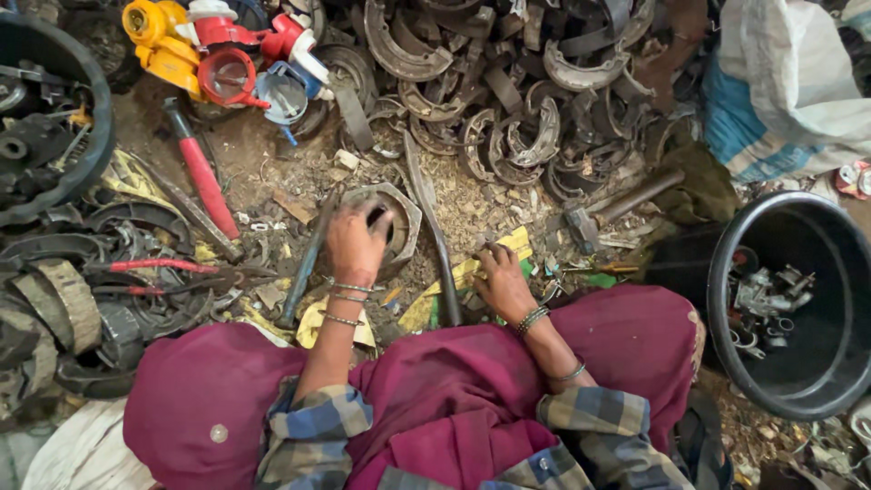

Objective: The person sits on the ground and uses a hammer and a curved metal bar to repeatedly strike and shape a small metal piece held on a metal block. The person adjusts the piece and continues hammering throughout the clip.

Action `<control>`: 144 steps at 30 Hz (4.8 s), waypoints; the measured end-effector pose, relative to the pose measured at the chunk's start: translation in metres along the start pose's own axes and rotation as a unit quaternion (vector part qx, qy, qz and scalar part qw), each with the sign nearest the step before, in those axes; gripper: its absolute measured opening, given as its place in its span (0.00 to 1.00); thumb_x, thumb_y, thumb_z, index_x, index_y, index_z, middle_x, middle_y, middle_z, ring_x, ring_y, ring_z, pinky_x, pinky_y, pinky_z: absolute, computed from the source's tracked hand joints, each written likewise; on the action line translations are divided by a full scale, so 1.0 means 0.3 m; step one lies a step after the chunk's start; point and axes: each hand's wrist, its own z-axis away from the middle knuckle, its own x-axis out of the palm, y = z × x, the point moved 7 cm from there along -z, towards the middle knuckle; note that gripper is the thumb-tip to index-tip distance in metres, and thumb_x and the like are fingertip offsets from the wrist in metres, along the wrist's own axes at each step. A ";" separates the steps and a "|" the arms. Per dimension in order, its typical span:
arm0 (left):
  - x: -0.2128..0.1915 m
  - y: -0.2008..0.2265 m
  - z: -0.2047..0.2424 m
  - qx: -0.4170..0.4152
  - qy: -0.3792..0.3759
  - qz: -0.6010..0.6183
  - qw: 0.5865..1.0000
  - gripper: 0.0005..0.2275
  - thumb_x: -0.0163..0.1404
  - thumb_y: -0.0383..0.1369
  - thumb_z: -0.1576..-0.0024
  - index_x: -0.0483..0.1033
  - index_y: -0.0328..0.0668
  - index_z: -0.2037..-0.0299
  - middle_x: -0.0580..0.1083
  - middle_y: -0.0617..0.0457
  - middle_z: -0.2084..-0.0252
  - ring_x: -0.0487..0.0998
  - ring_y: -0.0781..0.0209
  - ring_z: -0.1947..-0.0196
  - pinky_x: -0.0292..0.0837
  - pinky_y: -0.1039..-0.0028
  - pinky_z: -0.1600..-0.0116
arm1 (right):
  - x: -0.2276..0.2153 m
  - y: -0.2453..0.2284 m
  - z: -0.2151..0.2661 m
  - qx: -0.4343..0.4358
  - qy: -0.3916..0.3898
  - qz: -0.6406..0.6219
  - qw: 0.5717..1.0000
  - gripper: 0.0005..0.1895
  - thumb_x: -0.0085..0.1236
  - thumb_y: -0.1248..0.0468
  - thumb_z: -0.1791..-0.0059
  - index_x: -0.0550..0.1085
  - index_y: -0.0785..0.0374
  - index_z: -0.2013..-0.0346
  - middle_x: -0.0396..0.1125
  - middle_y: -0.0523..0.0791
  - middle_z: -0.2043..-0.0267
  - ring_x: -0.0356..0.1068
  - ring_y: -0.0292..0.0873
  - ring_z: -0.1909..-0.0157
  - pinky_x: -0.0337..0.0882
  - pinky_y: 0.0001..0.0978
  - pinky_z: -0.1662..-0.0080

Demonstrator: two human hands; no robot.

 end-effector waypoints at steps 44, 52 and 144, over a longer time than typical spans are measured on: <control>-0.052 -0.111 -0.039 0.000 0.049 0.089 0.995 0.25 0.65 0.45 0.50 0.79 0.38 0.46 0.79 0.36 0.52 0.79 0.35 0.50 0.73 0.56 0.45 | 0.061 -0.169 0.004 0.108 -0.109 0.002 0.988 0.28 0.61 0.47 0.52 0.67 0.65 0.50 0.73 0.58 0.61 0.74 0.63 0.59 0.72 0.55 0.57; 0.011 -0.153 -0.091 -0.031 -0.041 0.043 0.998 0.26 0.65 0.46 0.52 0.78 0.46 0.44 0.79 0.39 0.50 0.78 0.38 0.49 0.72 0.55 0.44 | 0.113 -0.131 -0.014 0.103 -0.117 -0.065 0.986 0.32 0.63 0.47 0.55 0.65 0.69 0.52 0.73 0.59 0.62 0.75 0.62 0.60 0.73 0.52 0.57; 0.064 -0.221 -0.062 0.069 0.025 -0.138 0.988 0.08 0.55 0.33 0.48 0.81 0.36 0.73 0.77 0.36 0.70 0.81 0.38 0.68 0.76 0.53 0.61 | -0.324 -0.344 -0.041 -0.006 0.242 -0.400 0.884 0.15 0.46 0.58 0.41 0.61 0.67 0.47 0.66 0.49 0.73 0.66 0.38 0.78 0.68 0.35 0.76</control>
